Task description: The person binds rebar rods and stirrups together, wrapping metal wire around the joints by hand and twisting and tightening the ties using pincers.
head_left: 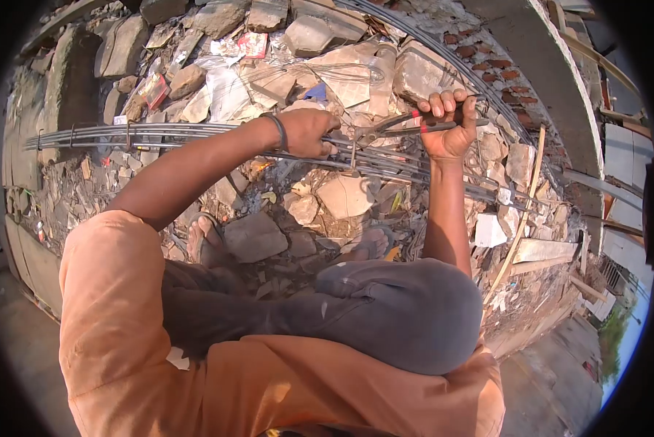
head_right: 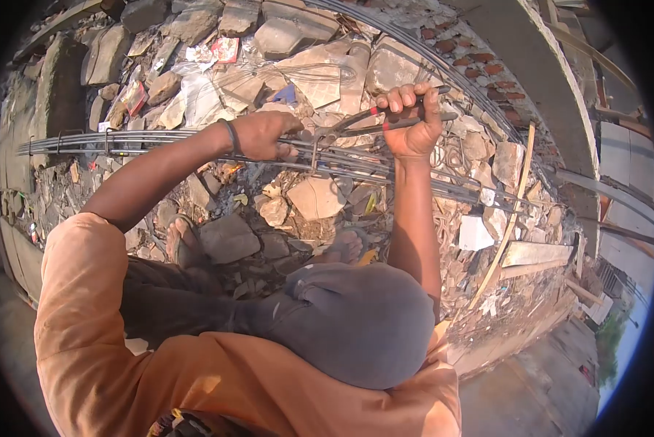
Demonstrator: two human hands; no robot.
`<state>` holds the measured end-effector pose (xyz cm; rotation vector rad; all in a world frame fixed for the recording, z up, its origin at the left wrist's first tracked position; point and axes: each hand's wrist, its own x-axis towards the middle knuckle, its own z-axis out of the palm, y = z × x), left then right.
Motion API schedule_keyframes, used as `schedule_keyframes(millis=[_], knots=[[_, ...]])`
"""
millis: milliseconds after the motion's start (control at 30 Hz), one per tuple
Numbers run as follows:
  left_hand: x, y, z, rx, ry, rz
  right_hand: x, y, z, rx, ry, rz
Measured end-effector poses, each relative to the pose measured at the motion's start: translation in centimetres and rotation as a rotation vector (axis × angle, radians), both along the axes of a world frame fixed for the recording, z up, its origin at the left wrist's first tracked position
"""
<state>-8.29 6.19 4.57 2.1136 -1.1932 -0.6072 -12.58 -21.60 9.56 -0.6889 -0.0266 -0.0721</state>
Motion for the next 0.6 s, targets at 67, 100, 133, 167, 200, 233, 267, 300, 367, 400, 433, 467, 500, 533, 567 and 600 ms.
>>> schedule_keyframes(millis=[67,100,133,167,200,233,267,300,367,400,433,467,500,533,567,600], knots=[[-0.5,0.3,1.2,0.226,0.122,-0.090,-1.6,-0.6,-1.4,0.039,-0.001,-0.081],[-1.2,0.7,0.9,0.085,0.099,-0.023,-2.4,-0.5,-1.9,0.046,-0.015,-0.111],[-1.1,0.9,0.7,0.102,0.085,-0.027,-3.0,-0.5,-2.5,0.053,-0.021,-0.139],[-1.1,0.9,0.5,0.116,0.078,-0.033,-3.6,-0.6,-2.9,0.076,-0.049,-0.167],[-1.4,0.8,0.4,0.122,0.068,-0.045,-4.2,-0.6,-3.0,0.071,-0.008,-0.218],[-1.3,0.6,0.5,0.124,0.093,-0.060,-4.4,-0.5,-3.2,0.066,0.023,-0.268],[-1.0,0.5,0.7,0.123,0.113,-0.069,-4.0,-0.5,-3.2,0.060,0.048,-0.312],[-0.8,0.6,0.9,0.123,0.135,-0.077,-3.3,0.0,-2.2,0.081,0.077,-0.312],[0.5,0.5,2.2,0.164,0.329,-0.122,-0.7,1.3,0.6,-0.044,0.222,-0.333],[1.5,0.1,2.6,0.020,0.411,-0.079,0.6,2.1,2.2,-0.112,0.301,-0.344],[2.3,-0.8,4.5,-0.031,0.377,-0.018,2.1,4.0,4.0,-0.218,0.444,-0.441],[2.4,-2.1,5.3,-0.102,0.433,0.074,3.2,5.4,5.0,-0.320,0.499,-0.472],[2.2,-3.4,5.7,-0.218,0.437,0.065,4.3,6.7,5.8,-0.428,0.553,-0.503],[1.8,-5.1,5.5,-0.280,0.525,0.073,5.1,8.0,6.2,-0.533,0.598,-0.531],[1.0,-7.1,5.0,-0.310,0.436,0.204,5.7,9.0,6.4,-0.558,0.610,-0.571],[0.4,-8.4,5.4,-0.300,0.512,0.408,6.1,9.3,6.5,-0.637,0.599,-0.521]])
